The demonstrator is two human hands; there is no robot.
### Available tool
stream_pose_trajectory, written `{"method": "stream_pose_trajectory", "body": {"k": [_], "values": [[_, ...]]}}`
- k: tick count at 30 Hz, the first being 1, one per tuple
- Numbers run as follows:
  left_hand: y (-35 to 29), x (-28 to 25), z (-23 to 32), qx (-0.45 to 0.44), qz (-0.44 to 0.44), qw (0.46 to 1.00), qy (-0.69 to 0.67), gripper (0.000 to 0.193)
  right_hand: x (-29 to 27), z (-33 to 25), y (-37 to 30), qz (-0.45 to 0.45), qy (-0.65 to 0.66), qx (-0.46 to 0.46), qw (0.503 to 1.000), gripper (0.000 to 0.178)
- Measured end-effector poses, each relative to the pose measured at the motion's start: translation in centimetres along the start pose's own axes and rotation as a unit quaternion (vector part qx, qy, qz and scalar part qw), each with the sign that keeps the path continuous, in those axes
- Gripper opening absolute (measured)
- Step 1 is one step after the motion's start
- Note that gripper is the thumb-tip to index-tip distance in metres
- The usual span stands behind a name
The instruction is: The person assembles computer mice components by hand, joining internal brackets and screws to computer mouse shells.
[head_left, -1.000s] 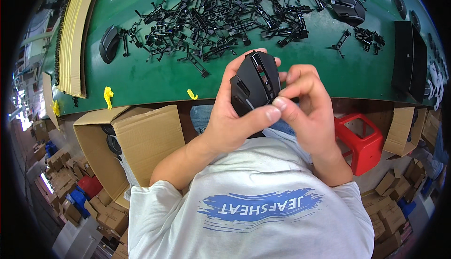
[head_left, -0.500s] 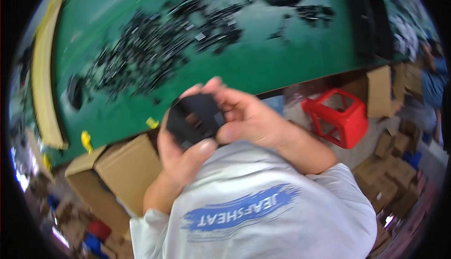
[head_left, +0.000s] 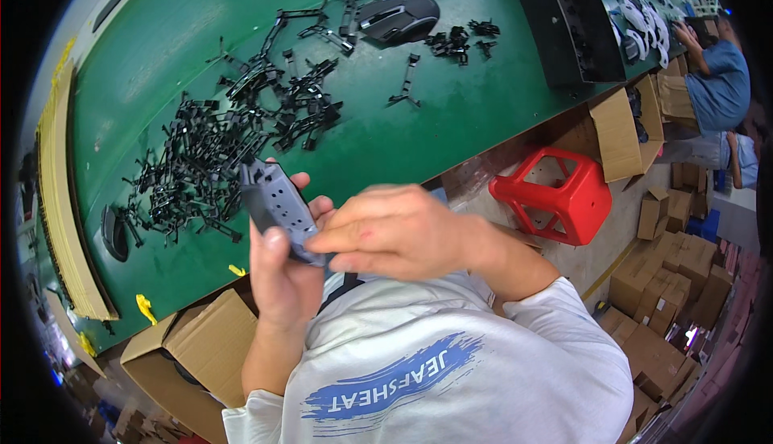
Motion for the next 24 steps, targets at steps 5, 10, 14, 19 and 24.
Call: {"method": "stream_pose_trajectory", "body": {"k": [5, 10, 14, 19, 24], "values": [[0.2, 0.0, -0.1, -0.021, -0.138, 0.980, -0.145, 0.093, -11.8, 6.5, -2.8, 0.252, -0.257, 0.184, 0.915, 0.029], [0.7, -1.5, -1.6, -0.038, -0.146, 0.980, -0.129, 0.095, -16.8, 9.0, -3.8, 0.251, -0.469, 0.192, 0.825, 0.034], [-0.2, -0.8, -1.6, -0.084, -0.138, 0.980, -0.120, 0.084, -16.3, 10.6, -4.4, 0.273, -0.372, 0.234, 0.856, 0.025], [0.4, -1.0, -2.0, -0.090, -0.171, 0.972, -0.136, 0.076, -12.5, 7.4, -5.4, 0.304, -0.028, 0.214, 0.928, 0.029], [0.8, -0.2, -2.8, -0.115, -0.153, 0.975, -0.113, 0.078, -6.3, 3.0, -3.8, 0.222, 0.247, 0.165, 0.929, 0.023]]}}
Point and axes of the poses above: each hand's wrist, its own y-axis towards the middle knuckle, its own x-axis out of the palm, z = x × y, the point moved 3 cm from there along y, towards the middle knuckle, and after that the axes turned 9 degrees about -x, right-handed, at the moved point
